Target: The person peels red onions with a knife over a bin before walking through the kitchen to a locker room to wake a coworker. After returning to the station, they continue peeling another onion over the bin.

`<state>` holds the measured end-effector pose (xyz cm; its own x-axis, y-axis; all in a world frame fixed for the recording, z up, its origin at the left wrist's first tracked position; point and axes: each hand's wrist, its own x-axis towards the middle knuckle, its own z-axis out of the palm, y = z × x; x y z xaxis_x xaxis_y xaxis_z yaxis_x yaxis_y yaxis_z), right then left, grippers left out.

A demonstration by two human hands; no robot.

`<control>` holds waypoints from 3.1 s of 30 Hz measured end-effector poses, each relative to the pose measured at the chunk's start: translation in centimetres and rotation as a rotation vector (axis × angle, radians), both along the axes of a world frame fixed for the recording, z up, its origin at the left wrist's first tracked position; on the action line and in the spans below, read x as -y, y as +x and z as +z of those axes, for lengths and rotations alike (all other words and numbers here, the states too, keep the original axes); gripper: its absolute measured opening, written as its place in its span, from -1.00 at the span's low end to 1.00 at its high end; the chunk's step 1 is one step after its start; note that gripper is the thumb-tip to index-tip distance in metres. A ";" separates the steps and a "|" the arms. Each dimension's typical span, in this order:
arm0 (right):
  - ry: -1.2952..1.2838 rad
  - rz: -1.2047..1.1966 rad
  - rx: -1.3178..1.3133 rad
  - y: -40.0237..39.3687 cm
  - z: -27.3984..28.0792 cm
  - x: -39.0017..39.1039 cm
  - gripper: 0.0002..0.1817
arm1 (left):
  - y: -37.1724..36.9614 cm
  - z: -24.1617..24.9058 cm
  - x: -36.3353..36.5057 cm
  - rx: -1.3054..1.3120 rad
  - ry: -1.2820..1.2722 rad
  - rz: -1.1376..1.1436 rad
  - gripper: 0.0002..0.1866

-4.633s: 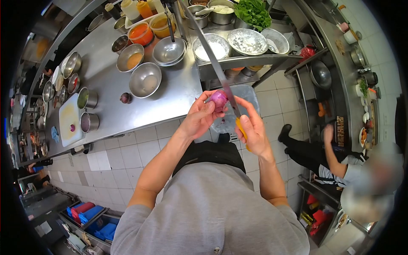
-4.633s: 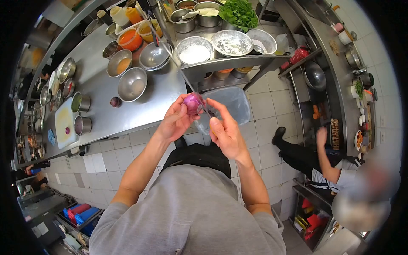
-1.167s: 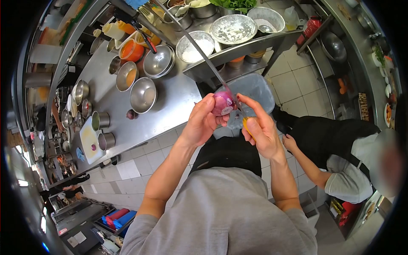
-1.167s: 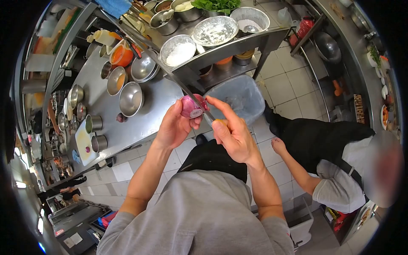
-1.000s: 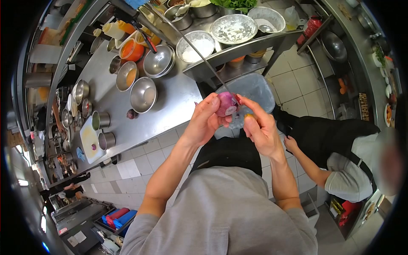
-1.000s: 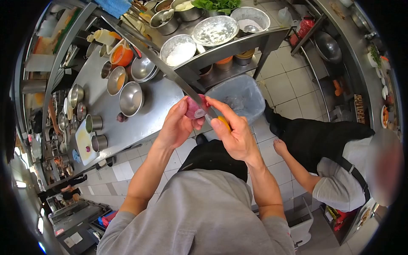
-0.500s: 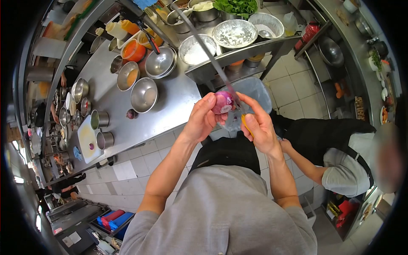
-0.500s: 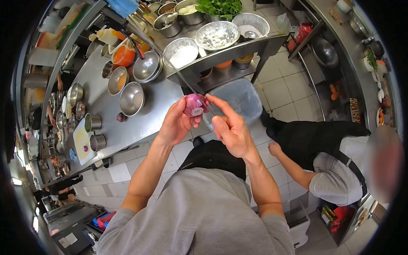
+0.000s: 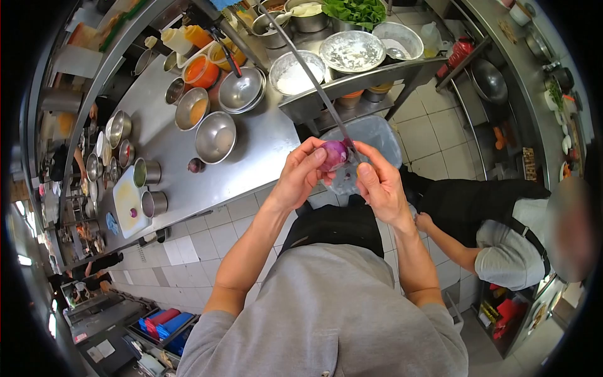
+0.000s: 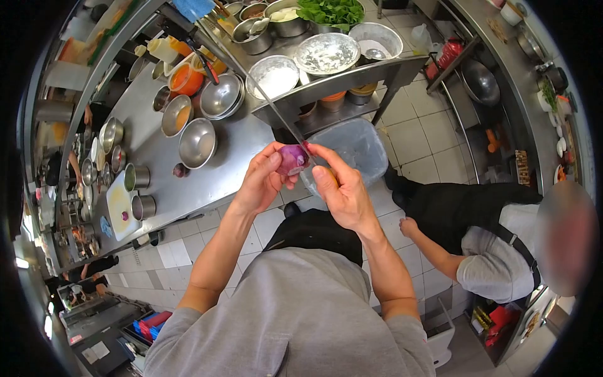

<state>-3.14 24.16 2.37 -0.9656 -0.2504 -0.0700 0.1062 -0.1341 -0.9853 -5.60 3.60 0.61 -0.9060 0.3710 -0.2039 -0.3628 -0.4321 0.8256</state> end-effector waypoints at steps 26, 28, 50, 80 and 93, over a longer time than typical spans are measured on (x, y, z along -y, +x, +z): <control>-0.011 -0.019 0.036 0.0 -0.1 0.6 -0.52 | 0.1 0.8 1.3 -0.115 0.007 0.020 -0.53; 0.034 -0.039 0.036 -0.1 0.1 0.4 -0.50 | 0.1 1.1 1.6 -0.106 0.052 0.034 -0.50; 0.607 -0.162 -0.116 0.2 -0.8 -0.4 -0.56 | 1.3 -1.2 2.0 -0.136 -0.127 0.092 -0.47; -0.004 0.169 0.036 1.1 1.0 -1.9 -0.42 | 0.4 -0.4 -0.9 0.030 0.239 -0.077 -0.56; 0.093 0.028 0.000 0.8 -0.8 -0.8 -0.49 | 0.0 -1.5 -0.7 0.023 0.196 -0.088 -0.63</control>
